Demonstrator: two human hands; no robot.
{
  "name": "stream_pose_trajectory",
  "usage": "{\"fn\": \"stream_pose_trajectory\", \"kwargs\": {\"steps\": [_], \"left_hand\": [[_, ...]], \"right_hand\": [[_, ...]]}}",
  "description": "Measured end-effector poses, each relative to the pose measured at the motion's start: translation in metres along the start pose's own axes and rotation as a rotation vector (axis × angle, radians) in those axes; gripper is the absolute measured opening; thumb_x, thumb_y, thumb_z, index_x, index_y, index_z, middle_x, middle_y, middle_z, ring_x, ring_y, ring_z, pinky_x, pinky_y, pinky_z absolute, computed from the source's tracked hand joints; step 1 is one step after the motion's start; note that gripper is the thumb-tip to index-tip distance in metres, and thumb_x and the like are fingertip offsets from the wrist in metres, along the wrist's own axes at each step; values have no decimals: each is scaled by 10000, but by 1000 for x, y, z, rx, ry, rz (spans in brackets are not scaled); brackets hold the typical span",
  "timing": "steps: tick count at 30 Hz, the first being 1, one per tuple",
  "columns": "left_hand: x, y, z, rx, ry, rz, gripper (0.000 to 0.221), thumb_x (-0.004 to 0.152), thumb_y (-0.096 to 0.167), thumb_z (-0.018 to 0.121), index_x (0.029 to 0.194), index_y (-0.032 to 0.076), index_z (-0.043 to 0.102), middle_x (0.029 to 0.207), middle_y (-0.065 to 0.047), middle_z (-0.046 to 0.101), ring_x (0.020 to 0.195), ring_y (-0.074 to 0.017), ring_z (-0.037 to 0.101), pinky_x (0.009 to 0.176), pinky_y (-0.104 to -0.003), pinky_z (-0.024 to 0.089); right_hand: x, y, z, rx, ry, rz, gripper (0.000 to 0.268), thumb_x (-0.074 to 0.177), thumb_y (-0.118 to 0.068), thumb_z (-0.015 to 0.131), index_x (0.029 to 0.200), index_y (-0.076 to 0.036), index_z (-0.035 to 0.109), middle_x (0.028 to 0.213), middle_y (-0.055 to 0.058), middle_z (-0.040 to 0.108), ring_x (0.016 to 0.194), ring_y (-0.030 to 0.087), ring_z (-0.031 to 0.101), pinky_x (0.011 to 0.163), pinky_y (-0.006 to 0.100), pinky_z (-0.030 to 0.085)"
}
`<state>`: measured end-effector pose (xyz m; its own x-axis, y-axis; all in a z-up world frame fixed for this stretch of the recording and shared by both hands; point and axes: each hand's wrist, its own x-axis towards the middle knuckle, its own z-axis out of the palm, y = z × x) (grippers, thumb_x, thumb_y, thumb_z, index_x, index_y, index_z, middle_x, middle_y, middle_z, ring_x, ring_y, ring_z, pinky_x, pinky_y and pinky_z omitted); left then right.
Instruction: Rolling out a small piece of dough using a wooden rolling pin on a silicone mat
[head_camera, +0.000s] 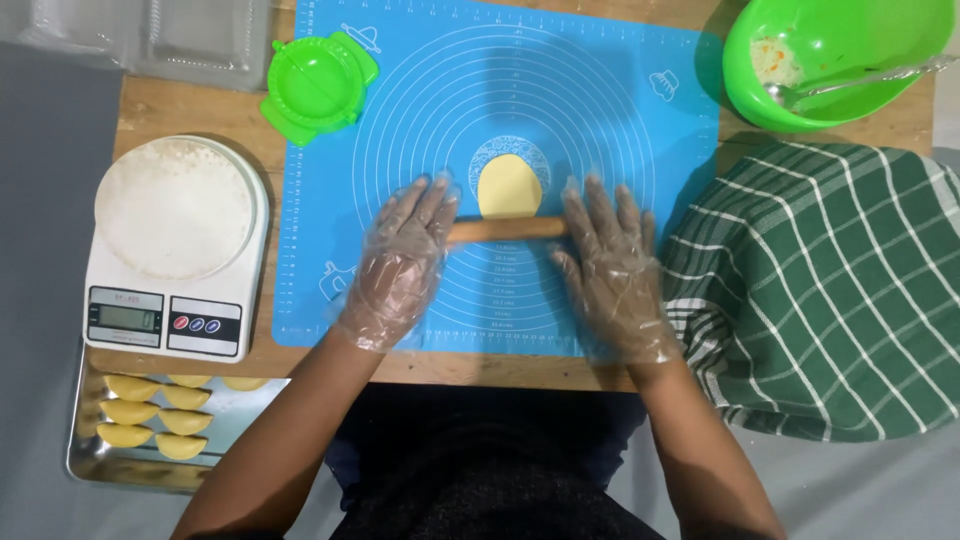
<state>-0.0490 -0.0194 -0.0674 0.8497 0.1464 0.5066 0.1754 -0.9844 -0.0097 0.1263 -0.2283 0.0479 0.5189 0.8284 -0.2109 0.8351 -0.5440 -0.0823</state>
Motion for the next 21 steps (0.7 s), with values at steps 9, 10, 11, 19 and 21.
{"fn": "stream_pose_trajectory", "kwargs": {"steps": [9,10,11,19,21], "left_hand": [[21,8,-32,-128,-92,-119,489,1003,396,660,1350,51,649,1409,-191,637,1334,-406,563,1114,-551,471],[21,10,-33,-133,-102,-136,474,1009,401,652,1327,49,662,1405,-189,640,1334,-407,562,1112,-557,472],[24,8,-33,-129,-103,-150,461,1015,405,644,1305,47,676,1400,-187,642,1335,-408,561,1111,-562,472],[84,-15,-30,-8,-214,-208,558,1084,531,511,1346,70,687,1496,-199,538,1393,-448,451,1154,-601,363],[93,-24,-18,-9,-231,-228,559,1114,511,475,1404,72,661,1586,-207,462,1458,-465,370,1178,-610,306]], "right_hand": [[-14,-1,-6,108,3,4,619,1042,-462,451,1621,-261,364,1689,71,309,1518,377,298,1226,574,243],[-8,-1,-9,77,3,9,605,1057,-435,448,1623,-236,369,1689,95,306,1522,384,293,1227,578,238],[2,-1,-13,45,16,11,591,1071,-408,445,1625,-212,375,1690,118,302,1526,392,289,1229,583,233],[72,5,-6,-10,-11,82,638,1104,-507,278,1665,-209,214,1721,93,122,1559,413,144,1193,696,187],[88,9,-5,-16,2,74,649,1106,-490,282,1669,-198,145,1725,62,32,1564,405,86,1184,702,173]]}}
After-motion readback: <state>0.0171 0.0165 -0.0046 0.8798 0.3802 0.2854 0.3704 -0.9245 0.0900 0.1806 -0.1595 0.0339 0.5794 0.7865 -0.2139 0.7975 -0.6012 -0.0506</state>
